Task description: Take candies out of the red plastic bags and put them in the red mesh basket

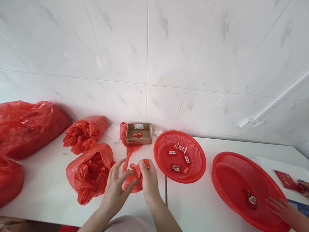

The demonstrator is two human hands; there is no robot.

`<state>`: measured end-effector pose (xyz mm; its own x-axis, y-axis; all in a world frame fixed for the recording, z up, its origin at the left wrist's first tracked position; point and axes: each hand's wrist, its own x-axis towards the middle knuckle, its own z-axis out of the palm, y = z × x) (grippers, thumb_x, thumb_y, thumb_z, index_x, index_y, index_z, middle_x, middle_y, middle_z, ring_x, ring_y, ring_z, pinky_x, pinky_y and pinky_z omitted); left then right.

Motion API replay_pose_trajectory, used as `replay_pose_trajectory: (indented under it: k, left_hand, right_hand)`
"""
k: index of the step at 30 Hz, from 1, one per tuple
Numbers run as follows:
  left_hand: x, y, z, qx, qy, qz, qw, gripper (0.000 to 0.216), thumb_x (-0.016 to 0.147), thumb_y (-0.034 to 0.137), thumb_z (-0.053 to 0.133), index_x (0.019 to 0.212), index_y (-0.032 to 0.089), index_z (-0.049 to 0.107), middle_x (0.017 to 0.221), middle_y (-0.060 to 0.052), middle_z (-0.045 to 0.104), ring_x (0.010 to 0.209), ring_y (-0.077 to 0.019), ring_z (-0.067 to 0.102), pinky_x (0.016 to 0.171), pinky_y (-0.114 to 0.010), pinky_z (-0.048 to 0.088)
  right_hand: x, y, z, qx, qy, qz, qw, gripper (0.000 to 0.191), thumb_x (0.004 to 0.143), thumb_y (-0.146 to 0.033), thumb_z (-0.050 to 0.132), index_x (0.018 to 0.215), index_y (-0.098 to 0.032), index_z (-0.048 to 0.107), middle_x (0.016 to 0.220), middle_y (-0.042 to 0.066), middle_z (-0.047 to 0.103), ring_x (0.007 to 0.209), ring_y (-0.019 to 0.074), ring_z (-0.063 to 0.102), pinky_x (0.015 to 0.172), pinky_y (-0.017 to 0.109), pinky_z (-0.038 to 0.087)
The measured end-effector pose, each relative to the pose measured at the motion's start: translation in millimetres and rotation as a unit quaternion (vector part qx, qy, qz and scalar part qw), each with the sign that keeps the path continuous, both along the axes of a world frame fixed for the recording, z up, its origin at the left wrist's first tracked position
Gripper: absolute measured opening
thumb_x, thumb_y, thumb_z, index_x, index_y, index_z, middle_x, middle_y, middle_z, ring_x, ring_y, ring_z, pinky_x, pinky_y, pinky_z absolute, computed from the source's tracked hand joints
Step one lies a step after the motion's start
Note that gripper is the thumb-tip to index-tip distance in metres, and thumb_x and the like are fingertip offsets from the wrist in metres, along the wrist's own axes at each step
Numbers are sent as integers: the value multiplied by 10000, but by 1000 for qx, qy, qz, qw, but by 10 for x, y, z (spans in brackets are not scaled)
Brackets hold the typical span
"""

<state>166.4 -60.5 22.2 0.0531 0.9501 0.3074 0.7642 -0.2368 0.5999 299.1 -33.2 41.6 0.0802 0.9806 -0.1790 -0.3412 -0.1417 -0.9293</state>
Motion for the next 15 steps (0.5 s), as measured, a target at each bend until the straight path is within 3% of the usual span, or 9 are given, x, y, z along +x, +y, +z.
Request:
replay_pose_trajectory:
  k: [2, 5, 8, 11, 15]
  left_hand:
    - [20, 41, -194, -46, 77, 6, 996, 183, 853, 300, 556, 944, 268, 711, 1517, -60, 307, 1407, -364, 207, 1076, -537, 277]
    - [-262, 54, -598, -162, 165, 59, 971, 263, 773, 145, 605, 976, 262, 725, 1529, -62, 318, 1424, -405, 145, 1081, -573, 227]
    - [-620, -1, -834, -302, 160, 76, 937, 434, 737, 65, 584, 1120, 251, 670, 1468, -102, 416, 1324, -351, 393, 1005, -504, 369]
    - [-679, -42, -749, -302, 53, 44, 951, 313, 872, 274, 501, 1162, 251, 618, 1303, -95, 556, 1139, -254, 568, 879, -393, 484]
    - [-247, -22, -407, -188, -84, -11, 979, 336, 894, 475, 456, 1053, 260, 661, 1194, -95, 580, 1151, -254, 541, 938, -413, 459]
  right_hand:
    - [-99, -89, -44, 2, 10, 10, 1000, 372, 814, -552, 609, 723, -210, 495, 688, -33, 527, 636, 121, 505, 621, 244, 429]
    - [98, -94, -93, -1, -22, -40, 999, 383, 799, -545, 630, 692, -216, 465, 628, -58, 466, 568, 105, 446, 573, 235, 397]
    - [532, 9, -101, -20, -32, -153, 988, 363, 759, -531, 677, 712, -227, 484, 613, -65, 471, 550, 109, 457, 554, 244, 401]
    - [797, 98, -77, -36, 6, -214, 976, 339, 724, -520, 705, 763, -239, 519, 694, -45, 560, 605, 133, 538, 569, 260, 448]
    - [570, 92, -62, -38, 33, -161, 986, 320, 752, -534, 674, 843, -250, 559, 751, -26, 588, 628, 127, 557, 536, 238, 449]
